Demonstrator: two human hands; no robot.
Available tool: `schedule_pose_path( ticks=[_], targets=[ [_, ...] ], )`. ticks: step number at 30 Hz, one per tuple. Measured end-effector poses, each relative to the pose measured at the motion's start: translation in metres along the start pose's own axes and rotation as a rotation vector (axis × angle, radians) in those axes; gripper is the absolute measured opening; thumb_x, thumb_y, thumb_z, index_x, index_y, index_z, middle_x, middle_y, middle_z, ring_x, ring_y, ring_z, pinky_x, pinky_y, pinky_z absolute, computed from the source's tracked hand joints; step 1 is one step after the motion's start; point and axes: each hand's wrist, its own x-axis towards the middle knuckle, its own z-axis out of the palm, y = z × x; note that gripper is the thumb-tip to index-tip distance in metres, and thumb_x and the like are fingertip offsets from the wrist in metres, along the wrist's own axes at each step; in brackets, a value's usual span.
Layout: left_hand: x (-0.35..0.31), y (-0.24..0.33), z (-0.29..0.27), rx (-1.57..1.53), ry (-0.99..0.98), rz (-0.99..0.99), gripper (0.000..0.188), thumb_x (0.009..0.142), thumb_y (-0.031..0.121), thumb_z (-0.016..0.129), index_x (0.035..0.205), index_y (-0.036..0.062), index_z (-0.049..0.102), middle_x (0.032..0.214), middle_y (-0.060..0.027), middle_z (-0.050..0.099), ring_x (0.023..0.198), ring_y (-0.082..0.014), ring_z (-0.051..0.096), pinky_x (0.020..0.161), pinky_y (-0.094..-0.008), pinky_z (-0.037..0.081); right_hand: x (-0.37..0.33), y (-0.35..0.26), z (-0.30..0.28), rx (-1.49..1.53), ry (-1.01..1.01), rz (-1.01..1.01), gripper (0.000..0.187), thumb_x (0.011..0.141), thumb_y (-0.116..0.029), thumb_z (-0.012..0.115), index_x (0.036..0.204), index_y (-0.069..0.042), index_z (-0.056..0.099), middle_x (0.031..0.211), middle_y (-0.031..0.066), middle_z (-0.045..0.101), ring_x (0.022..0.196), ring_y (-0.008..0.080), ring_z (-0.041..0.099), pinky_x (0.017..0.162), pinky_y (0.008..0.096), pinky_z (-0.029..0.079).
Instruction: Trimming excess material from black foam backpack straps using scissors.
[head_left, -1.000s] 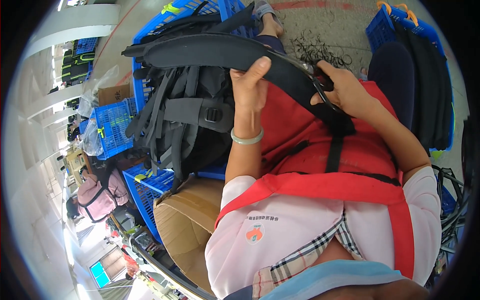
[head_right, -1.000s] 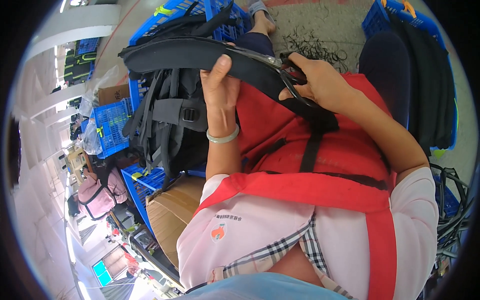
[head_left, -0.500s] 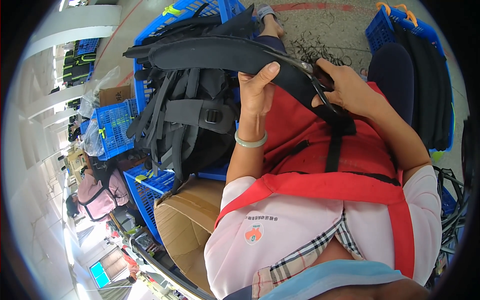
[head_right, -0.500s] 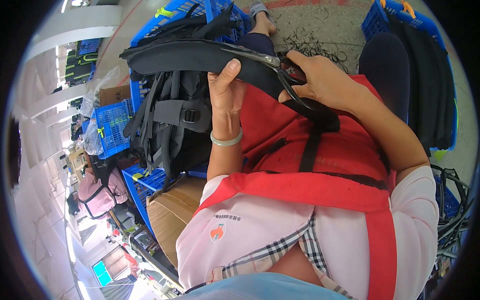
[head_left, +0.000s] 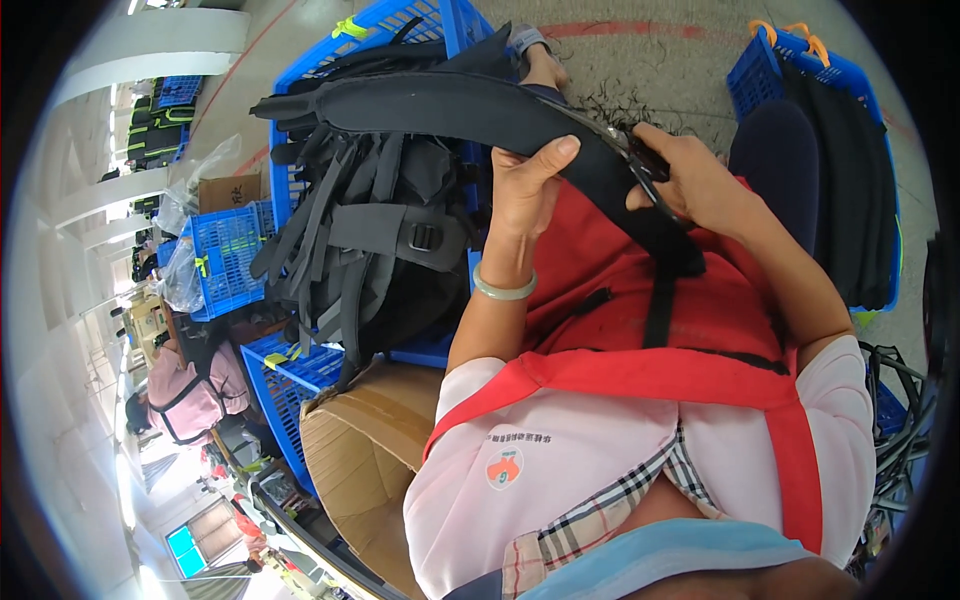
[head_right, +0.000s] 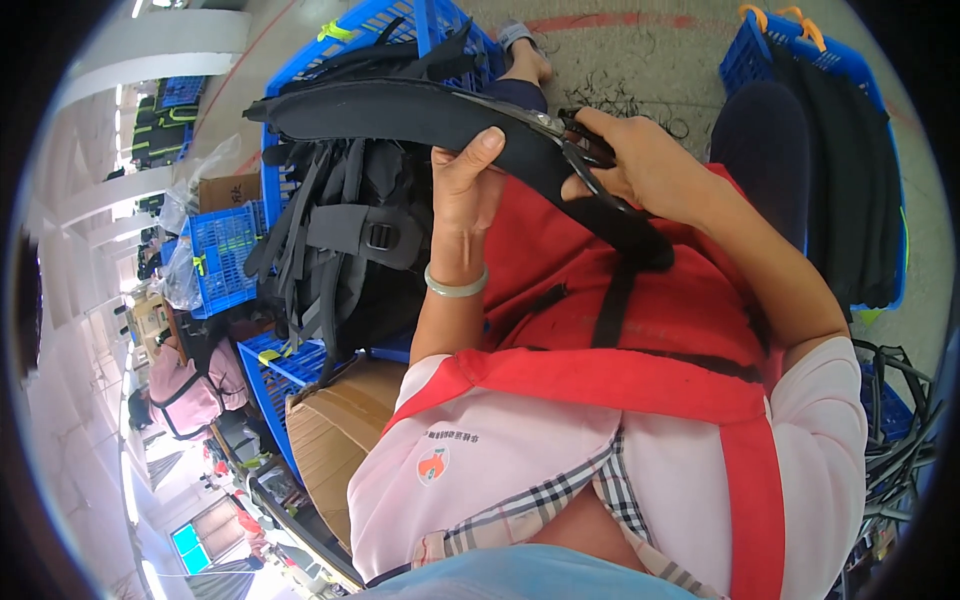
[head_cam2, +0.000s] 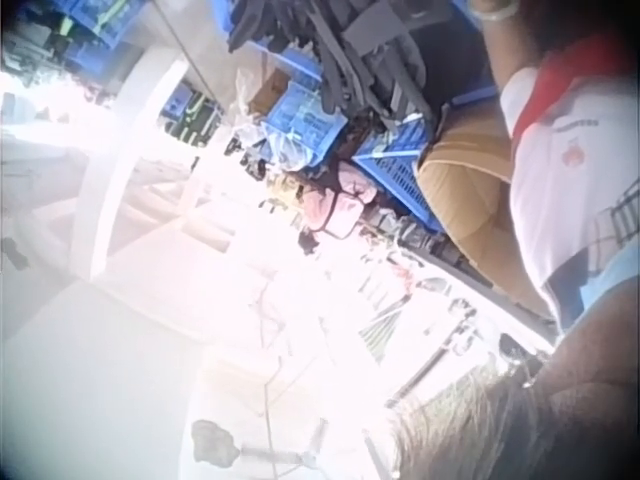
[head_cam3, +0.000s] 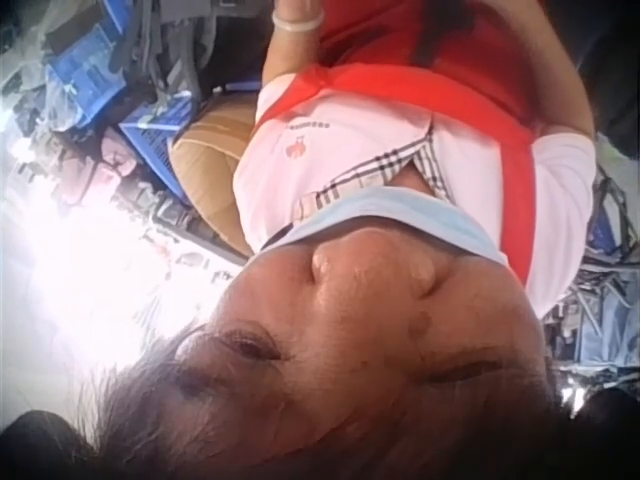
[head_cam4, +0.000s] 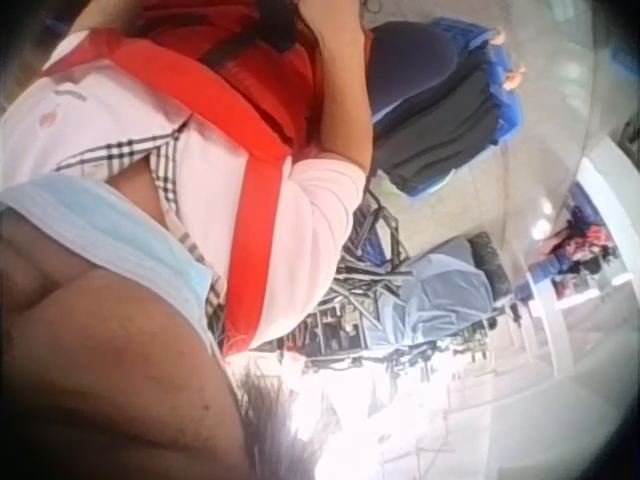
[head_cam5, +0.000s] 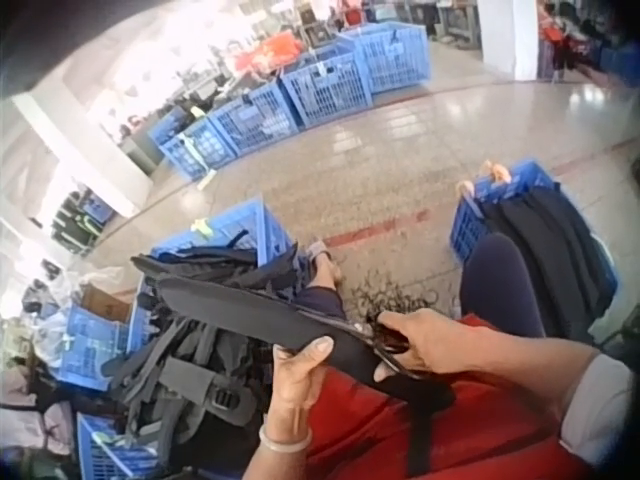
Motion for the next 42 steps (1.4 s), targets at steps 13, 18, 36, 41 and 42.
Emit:
schedule_pose_path(
  ticks=[13,18,36,41,42],
  targets=[
    [0.018,0.027,0.017,-0.026,-0.02,0.122,0.016,0.08,0.002,0.071,0.094,0.0046,0.064,0.09,-0.0035,0.062,0.085,-0.0142,0.059,0.08,-0.0302,0.048,0.004,0.004,-0.01,-0.117,0.078,-0.135,0.061,0.07,-0.038,0.081,0.105,-0.001,0.048,0.066,0.017,0.053,0.06,0.031,0.052,0.058,0.0384,0.04],
    [0.02,0.025,0.012,-0.086,-0.094,0.092,0.027,0.079,-0.001,0.07,0.105,0.0039,0.064,0.099,-0.0094,0.067,0.094,-0.0218,0.064,0.088,-0.0364,0.052,0.004,0.005,-0.017,-0.015,-0.107,0.051,0.057,0.07,-0.037,0.081,0.1,-0.002,0.048,0.063,0.0143,0.051,0.054,0.0273,0.049,0.053,0.0362,0.039],
    [0.054,0.048,0.051,0.031,-0.182,0.217,0.023,0.075,-0.011,0.071,0.094,0.0029,0.066,0.089,-0.0045,0.067,0.08,-0.0137,0.065,0.077,-0.028,0.053,0.028,-0.036,-0.062,-0.098,0.167,-0.117,0.05,0.072,-0.031,0.081,0.097,-0.001,0.051,0.068,0.0119,0.047,0.064,0.0232,0.04,0.061,0.0354,0.038],
    [0.05,0.048,0.042,0.008,-0.085,0.26,0.024,0.075,-0.011,0.071,0.093,0.0038,0.066,0.089,-0.0043,0.067,0.08,-0.0142,0.065,0.077,-0.028,0.053,0.025,-0.011,-0.048,-0.047,0.116,0.033,0.054,0.071,-0.035,0.081,0.101,-0.002,0.049,0.072,0.016,0.052,0.065,0.0313,0.045,0.063,0.0378,0.041],
    [0.05,0.05,0.038,0.02,-0.069,0.282,0.025,0.075,-0.01,0.071,0.095,0.004,0.066,0.09,-0.0046,0.067,0.081,-0.0152,0.065,0.077,-0.0287,0.053,0.023,-0.011,-0.045,-0.039,0.114,0.045,0.054,0.071,-0.035,0.081,0.101,-0.002,0.049,0.072,0.016,0.052,0.065,0.0313,0.045,0.063,0.0378,0.041]
  ],
)
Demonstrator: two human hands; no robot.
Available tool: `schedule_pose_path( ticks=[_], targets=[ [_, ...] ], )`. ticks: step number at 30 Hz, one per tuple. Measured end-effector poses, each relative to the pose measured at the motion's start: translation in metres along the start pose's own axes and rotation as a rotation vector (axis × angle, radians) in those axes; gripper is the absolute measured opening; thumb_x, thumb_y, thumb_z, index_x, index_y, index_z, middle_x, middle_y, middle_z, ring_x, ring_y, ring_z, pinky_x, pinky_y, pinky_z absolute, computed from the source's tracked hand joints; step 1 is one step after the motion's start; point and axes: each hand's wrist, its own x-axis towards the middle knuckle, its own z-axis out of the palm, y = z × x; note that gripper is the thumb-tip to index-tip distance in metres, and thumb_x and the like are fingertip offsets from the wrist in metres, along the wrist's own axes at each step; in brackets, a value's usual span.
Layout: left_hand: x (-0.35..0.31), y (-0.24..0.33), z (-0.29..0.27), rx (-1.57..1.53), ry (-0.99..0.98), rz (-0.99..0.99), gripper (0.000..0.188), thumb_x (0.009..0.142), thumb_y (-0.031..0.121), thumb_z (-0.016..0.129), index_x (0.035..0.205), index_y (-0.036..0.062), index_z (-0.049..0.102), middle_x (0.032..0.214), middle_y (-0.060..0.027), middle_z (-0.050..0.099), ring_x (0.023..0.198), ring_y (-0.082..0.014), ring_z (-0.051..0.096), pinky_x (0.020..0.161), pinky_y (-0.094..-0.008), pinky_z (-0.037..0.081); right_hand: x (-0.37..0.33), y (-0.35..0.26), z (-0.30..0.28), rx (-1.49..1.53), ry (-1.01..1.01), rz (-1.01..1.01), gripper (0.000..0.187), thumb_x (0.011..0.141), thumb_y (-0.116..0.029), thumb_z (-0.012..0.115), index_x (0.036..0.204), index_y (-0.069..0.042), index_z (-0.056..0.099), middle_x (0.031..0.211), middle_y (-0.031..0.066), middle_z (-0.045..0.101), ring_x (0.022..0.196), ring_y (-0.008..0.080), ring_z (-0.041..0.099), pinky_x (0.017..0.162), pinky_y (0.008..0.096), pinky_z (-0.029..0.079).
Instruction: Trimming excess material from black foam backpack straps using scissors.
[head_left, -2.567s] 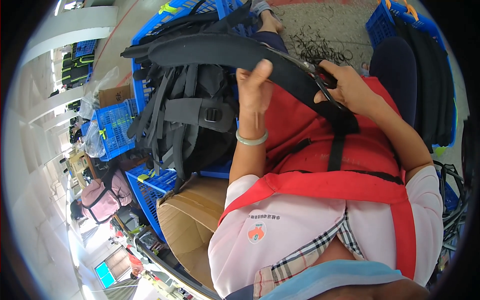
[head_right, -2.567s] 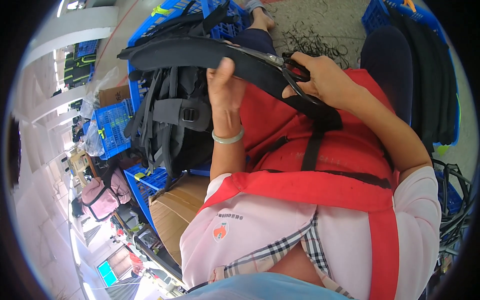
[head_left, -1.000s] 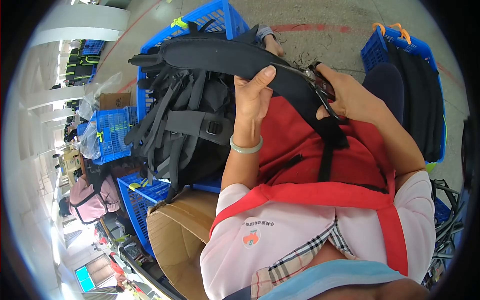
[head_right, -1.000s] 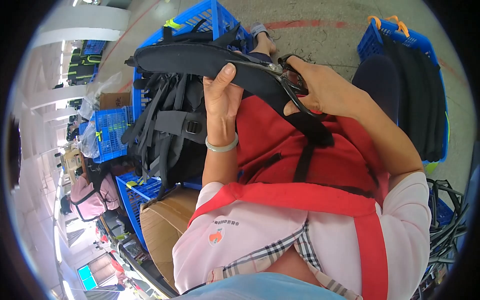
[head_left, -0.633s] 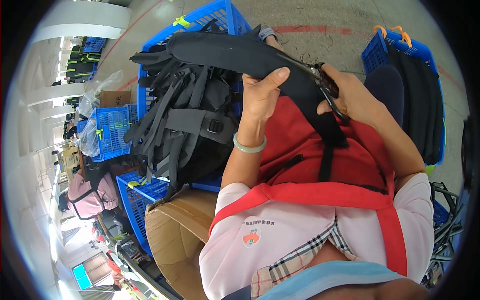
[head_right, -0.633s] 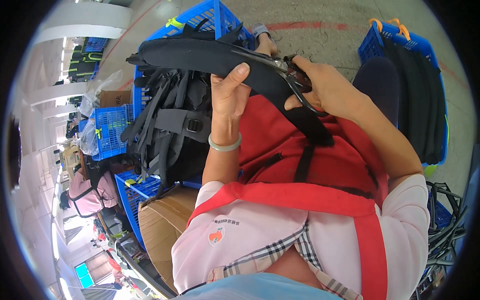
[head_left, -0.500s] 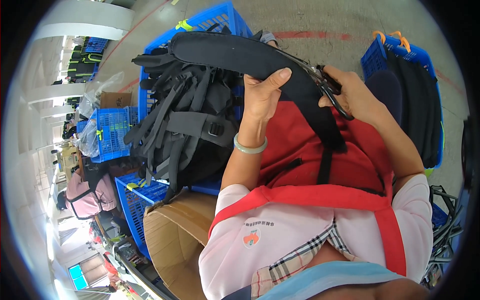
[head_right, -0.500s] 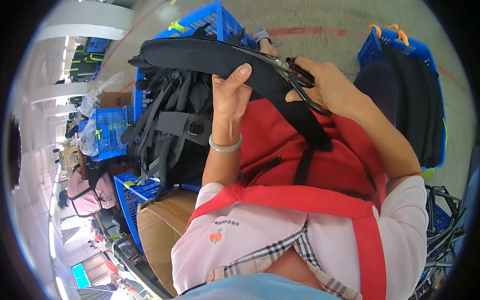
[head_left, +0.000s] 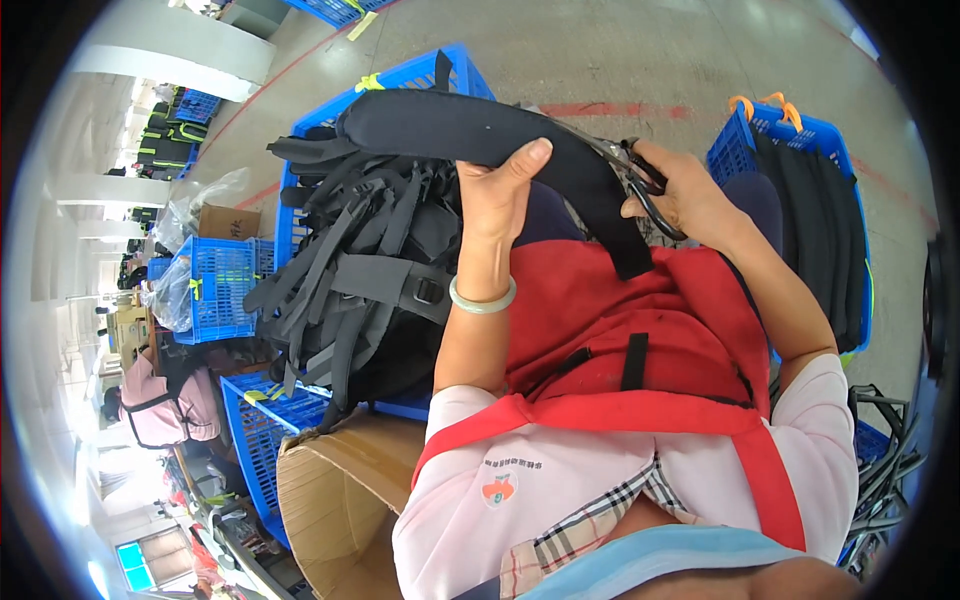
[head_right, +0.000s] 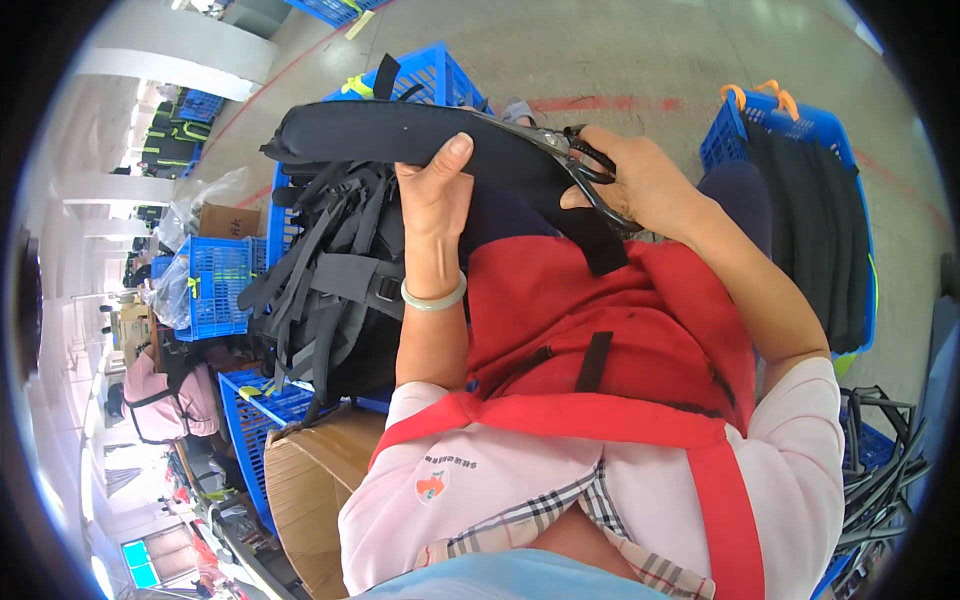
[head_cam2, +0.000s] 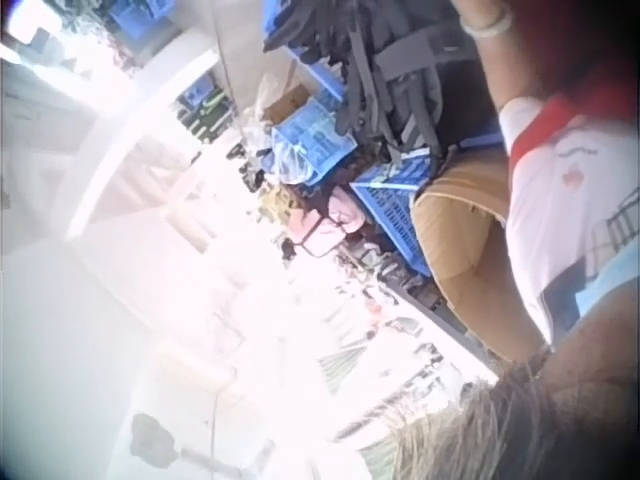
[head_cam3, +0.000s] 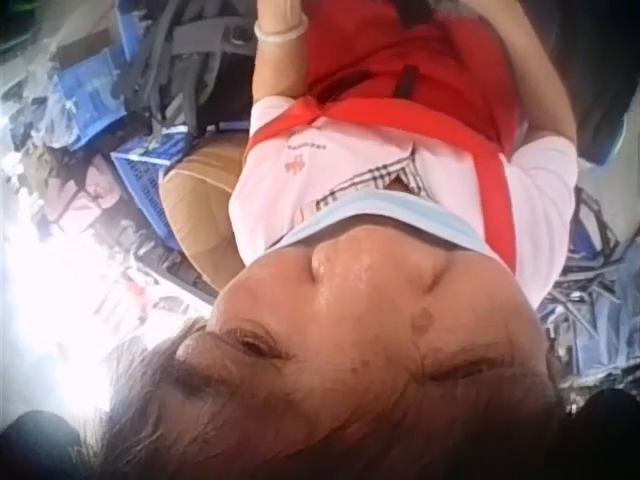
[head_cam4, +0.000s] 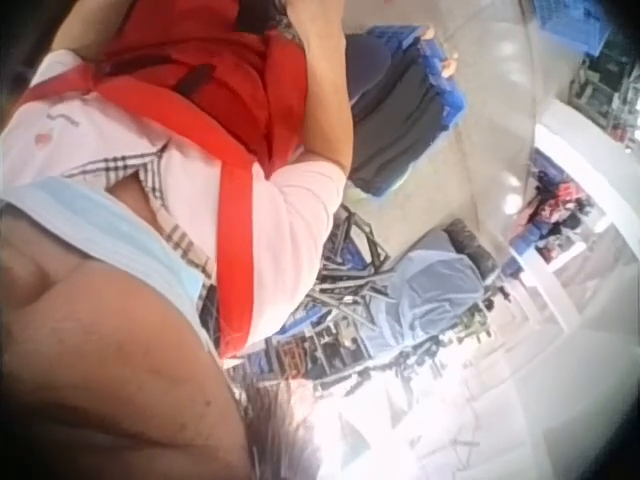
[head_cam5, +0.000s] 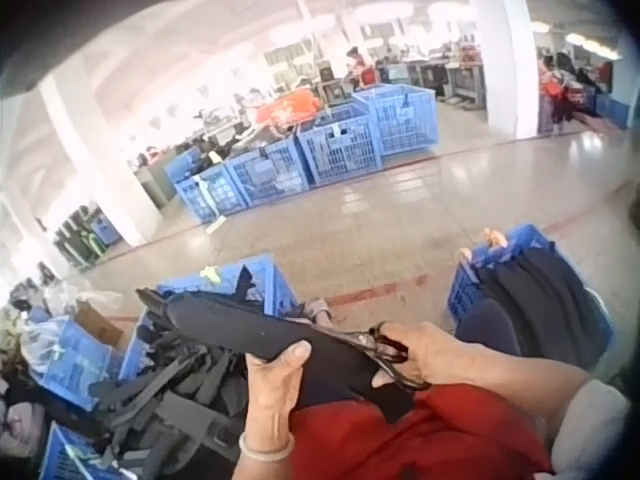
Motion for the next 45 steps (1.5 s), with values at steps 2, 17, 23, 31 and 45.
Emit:
schedule_pose_path(
  ticks=[2,17,23,31,45],
  targets=[
    [-0.003,-0.006,-0.005,-0.01,0.033,-0.02,0.026,0.076,-0.008,0.071,0.098,0.0041,0.065,0.093,-0.0054,0.067,0.084,-0.0156,0.064,0.08,-0.0295,0.052,-0.004,-0.001,0.003,-0.01,-0.04,-0.026,0.058,0.07,-0.037,0.08,0.103,-0.002,0.048,0.073,0.0159,0.052,0.066,0.0314,0.048,0.063,0.0393,0.041],
    [-0.018,-0.02,-0.013,-0.101,0.051,-0.13,0.024,0.077,-0.008,0.07,0.096,0.0055,0.063,0.092,-0.0033,0.065,0.083,-0.0136,0.062,0.079,-0.0285,0.051,-0.011,0.015,0.017,-0.036,-0.124,-0.005,0.06,0.066,-0.023,0.084,0.105,-0.001,0.043,0.07,0.0085,0.046,0.064,0.026,0.037,0.059,0.0355,0.038],
    [-0.018,-0.025,-0.025,-0.137,-0.037,-0.149,0.03,0.08,-0.005,0.067,0.107,0.0044,0.06,0.099,-0.0073,0.065,0.093,-0.0205,0.063,0.089,-0.0369,0.051,-0.015,0.007,0.016,-0.021,-0.104,-0.064,0.059,0.067,-0.03,0.083,0.1,-0.001,0.044,0.063,0.0101,0.043,0.061,0.0253,0.037,0.058,0.0362,0.037],
    [-0.021,-0.028,-0.025,-0.136,0.038,-0.186,0.026,0.079,-0.005,0.068,0.102,0.0042,0.062,0.095,-0.0062,0.065,0.089,-0.0179,0.064,0.086,-0.0339,0.052,-0.013,0.016,0.018,0.029,-0.197,0.118,0.054,0.07,-0.028,0.082,0.097,-0.002,0.044,0.063,0.01,0.041,0.059,0.0216,0.037,0.055,0.0358,0.035],
    [-0.027,-0.031,-0.011,-0.107,-0.016,-0.238,0.024,0.078,-0.011,0.067,0.096,0.0045,0.061,0.088,-0.0018,0.061,0.08,-0.0127,0.061,0.076,-0.0295,0.053,-0.019,0.018,0.019,-0.192,-0.048,-0.139,0.069,0.07,-0.043,0.079,0.111,0.002,0.045,0.078,0.0232,0.059,0.077,0.0429,0.058,0.066,0.0443,0.044]
  ],
)
